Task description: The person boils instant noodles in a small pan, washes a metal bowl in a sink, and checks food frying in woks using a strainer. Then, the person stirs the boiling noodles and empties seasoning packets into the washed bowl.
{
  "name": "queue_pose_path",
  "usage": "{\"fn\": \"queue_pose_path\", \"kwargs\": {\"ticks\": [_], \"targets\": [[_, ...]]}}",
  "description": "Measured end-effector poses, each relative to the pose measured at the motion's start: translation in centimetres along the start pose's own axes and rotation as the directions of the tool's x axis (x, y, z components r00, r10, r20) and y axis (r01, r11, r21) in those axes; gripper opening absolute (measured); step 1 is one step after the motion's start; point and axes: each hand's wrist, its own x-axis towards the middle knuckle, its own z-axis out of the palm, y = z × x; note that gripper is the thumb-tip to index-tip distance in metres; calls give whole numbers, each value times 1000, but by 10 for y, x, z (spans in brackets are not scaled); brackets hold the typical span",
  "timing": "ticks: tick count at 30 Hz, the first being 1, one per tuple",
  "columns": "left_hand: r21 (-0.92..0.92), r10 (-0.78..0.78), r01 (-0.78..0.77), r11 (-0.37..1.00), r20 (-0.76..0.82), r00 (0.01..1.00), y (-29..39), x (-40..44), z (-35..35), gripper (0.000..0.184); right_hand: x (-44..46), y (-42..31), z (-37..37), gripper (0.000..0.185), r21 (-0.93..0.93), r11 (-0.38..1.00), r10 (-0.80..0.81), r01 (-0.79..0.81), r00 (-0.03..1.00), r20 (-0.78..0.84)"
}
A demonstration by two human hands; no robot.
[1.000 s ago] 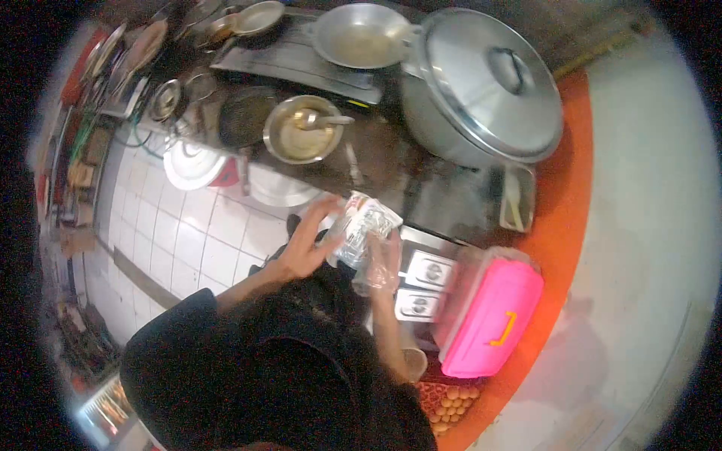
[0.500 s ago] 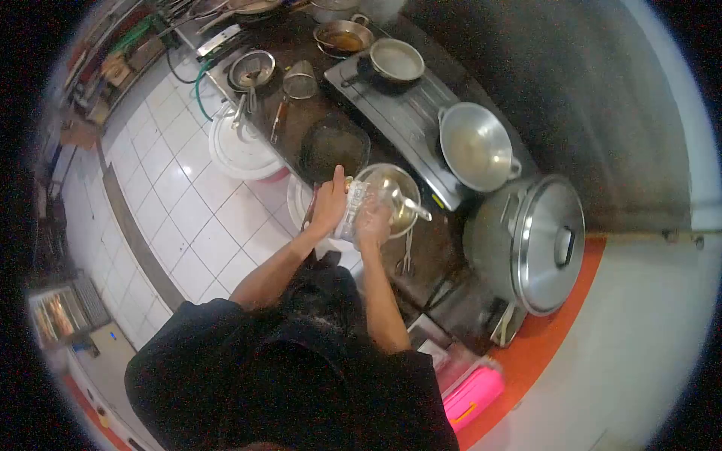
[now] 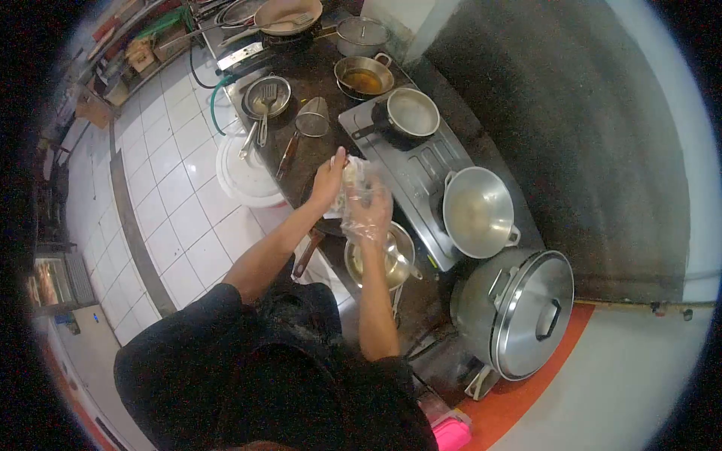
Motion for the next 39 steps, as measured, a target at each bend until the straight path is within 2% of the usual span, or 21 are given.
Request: {"fn": "queue_pose_path", "kwargs": {"ticks": [2, 3, 5, 8, 10, 11, 12, 14, 15, 17, 18, 20, 22, 25, 26, 28, 30, 34, 36, 37, 39], "targets": [[12, 29, -29, 1000, -24, 999, 8, 23, -1, 64, 12, -1, 15, 46, -70, 997, 15, -7, 993, 117], [-6, 41, -41, 999, -4, 999, 9, 39, -1, 63, 21, -4, 24, 44, -4, 992, 129, -129, 984, 123], [-16, 43, -42, 999, 35, 998, 9, 70, -1, 61, 42, -14, 39, 41, -49, 987, 156, -152, 982, 105], [-56, -28, 41, 998, 207, 978, 8, 117, 0, 61, 71, -8, 67, 31, -12, 988, 154, -153, 987, 37], [-124, -147, 203, 971, 355, 923, 9, 150, 2, 58, 93, 30, 93, 25, 32, 997, 68, -68, 998, -4], [-108, -180, 235, 966, 375, 910, 7, 163, 1, 58, 96, 28, 98, 27, 58, 991, 121, -122, 992, 26], [-207, -200, 302, 931, 401, 894, 7, 173, -1, 56, 100, 25, 102, 29, 81, 981, 174, -178, 983, 55], [-300, -202, 352, 887, 433, 879, 20, 191, -11, 54, 124, -33, 107, 33, 79, 898, 415, -433, 892, 177], [-322, -237, 414, 851, 467, 852, 29, 195, -18, 50, 131, -26, 114, 38, -139, 967, 232, -213, 962, 142], [-396, -287, 546, 738, 547, 786, 34, 207, -27, 46, 140, -25, 117, 37, -131, 964, 257, -232, 941, 220], [-400, -294, 552, 731, 546, 784, 33, 210, -30, 46, 145, -32, 118, 36, -115, 962, 273, -249, 913, 304], [-337, -378, 608, 719, 545, 749, 37, 216, -34, 46, 154, -44, 122, 35, -159, 955, 288, -250, 905, 313], [-337, -390, 614, 714, 538, 747, 27, 220, -31, 48, 155, -37, 125, 33, -201, 946, 308, -254, 897, 316], [-177, -184, 262, 949, 362, 914, 35, 213, -26, 53, 149, -14, 132, 31, -135, 968, 231, -210, 959, 165], [-178, -174, 252, 951, 366, 914, 37, 209, -25, 53, 148, -22, 136, 29, -145, 969, 216, -201, 972, 97], [-23, -70, 84, 996, 376, 924, 38, 200, -22, 54, 145, -28, 133, 28, -149, 969, 201, -196, 979, 19], [5, -59, 62, 998, 401, 914, 50, 191, -26, 51, 142, -17, 124, 25, -67, 946, 320, -316, 946, 57], [-102, -100, 173, 980, 502, 859, 61, 169, -31, 49, 132, -6, 103, 22, 95, 928, 349, -359, 931, 111], [-140, -105, 206, 968, 523, 846, 69, 155, -36, 48, 127, -35, 86, 18, -135, 991, 39, -14, 982, 184], [-86, -143, 215, 973, 507, 850, 76, 146, -41, 48, 122, -42, 84, 18, -128, 992, 33, -11, 984, 175], [-41, -153, 199, 979, 495, 855, 82, 141, -43, 48, 120, -54, 80, 17, -404, 910, 12, 96, 967, 255]]}}
